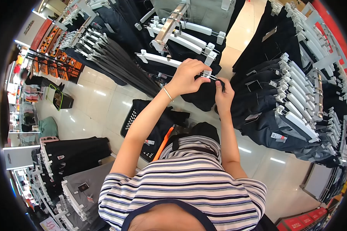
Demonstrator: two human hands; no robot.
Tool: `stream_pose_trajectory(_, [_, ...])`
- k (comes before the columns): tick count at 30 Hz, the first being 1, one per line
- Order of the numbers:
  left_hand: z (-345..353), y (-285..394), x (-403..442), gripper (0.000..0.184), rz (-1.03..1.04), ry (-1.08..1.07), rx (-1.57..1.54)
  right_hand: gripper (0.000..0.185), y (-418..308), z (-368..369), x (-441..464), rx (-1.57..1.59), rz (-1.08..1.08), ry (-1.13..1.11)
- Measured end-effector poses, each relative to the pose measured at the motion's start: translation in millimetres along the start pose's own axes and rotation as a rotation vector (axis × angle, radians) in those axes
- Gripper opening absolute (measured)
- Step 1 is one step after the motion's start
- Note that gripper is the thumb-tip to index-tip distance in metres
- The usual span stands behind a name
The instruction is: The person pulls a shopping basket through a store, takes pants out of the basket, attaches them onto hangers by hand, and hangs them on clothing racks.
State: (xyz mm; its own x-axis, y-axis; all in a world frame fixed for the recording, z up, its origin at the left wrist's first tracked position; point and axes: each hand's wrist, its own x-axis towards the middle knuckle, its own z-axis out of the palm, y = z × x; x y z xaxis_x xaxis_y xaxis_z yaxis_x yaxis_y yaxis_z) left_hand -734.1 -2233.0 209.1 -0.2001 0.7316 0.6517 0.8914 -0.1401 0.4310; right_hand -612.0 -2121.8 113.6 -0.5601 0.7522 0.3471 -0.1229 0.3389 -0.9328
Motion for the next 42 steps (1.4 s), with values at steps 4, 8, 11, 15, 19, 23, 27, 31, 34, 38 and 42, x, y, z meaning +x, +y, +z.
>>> stream_pose_trajectory(4, [7.5,-2.3,1.2,0.022,-0.031,0.073,0.004,0.014,-5.2,6.4,-4.6,-0.030,-0.028,0.071])
stream_pose_trajectory(8, [9.2,-1.6,2.7,0.021,-0.087,0.089,-0.002,0.013,-14.3,6.5,-4.0,-0.086,-0.058,0.108])
stream_pose_trajectory(11, [11.5,2.5,4.6,0.020,-0.106,0.106,0.031,0.011,-13.1,5.9,-2.2,-0.085,-0.094,0.128])
stream_pose_trajectory(15, [10.1,1.5,2.3,0.023,-0.116,0.057,0.071,0.011,-14.4,4.2,-3.1,-0.039,-0.099,0.089])
stream_pose_trajectory(19, [2.2,11.4,-12.2,0.027,-0.029,0.137,0.111,0.016,-2.5,0.5,-11.5,0.055,-0.011,0.024])
stream_pose_trajectory(23, [-13.3,-9.4,-66.8,0.031,-0.085,0.461,0.261,0.019,-3.3,1.4,-20.6,0.137,0.062,-0.019])
stream_pose_trajectory(27, [-34.9,-78.6,-126.4,0.039,-0.724,0.784,0.077,0.018,-2.9,5.5,-22.8,0.190,0.105,-0.032])
stream_pose_trajectory(31, [-58.8,-128.1,-135.8,0.040,-0.782,0.790,-0.431,0.018,2.0,7.1,-21.2,0.251,0.132,-0.075])
stream_pose_trajectory(34, [-71.1,-136.3,-123.8,0.038,-0.746,0.682,-0.512,0.017,0.3,5.9,-17.0,0.173,0.141,-0.114])
stream_pose_trajectory(38, [-81.2,-158.9,-131.6,0.019,-0.640,0.747,-0.616,0.015,-33.1,13.0,-11.5,-0.366,-0.256,0.189])
stream_pose_trajectory(42, [-92.1,-136.7,-138.2,0.012,-0.617,0.766,-0.562,0.023,-84.9,43.5,-18.3,-0.383,-0.643,0.015])
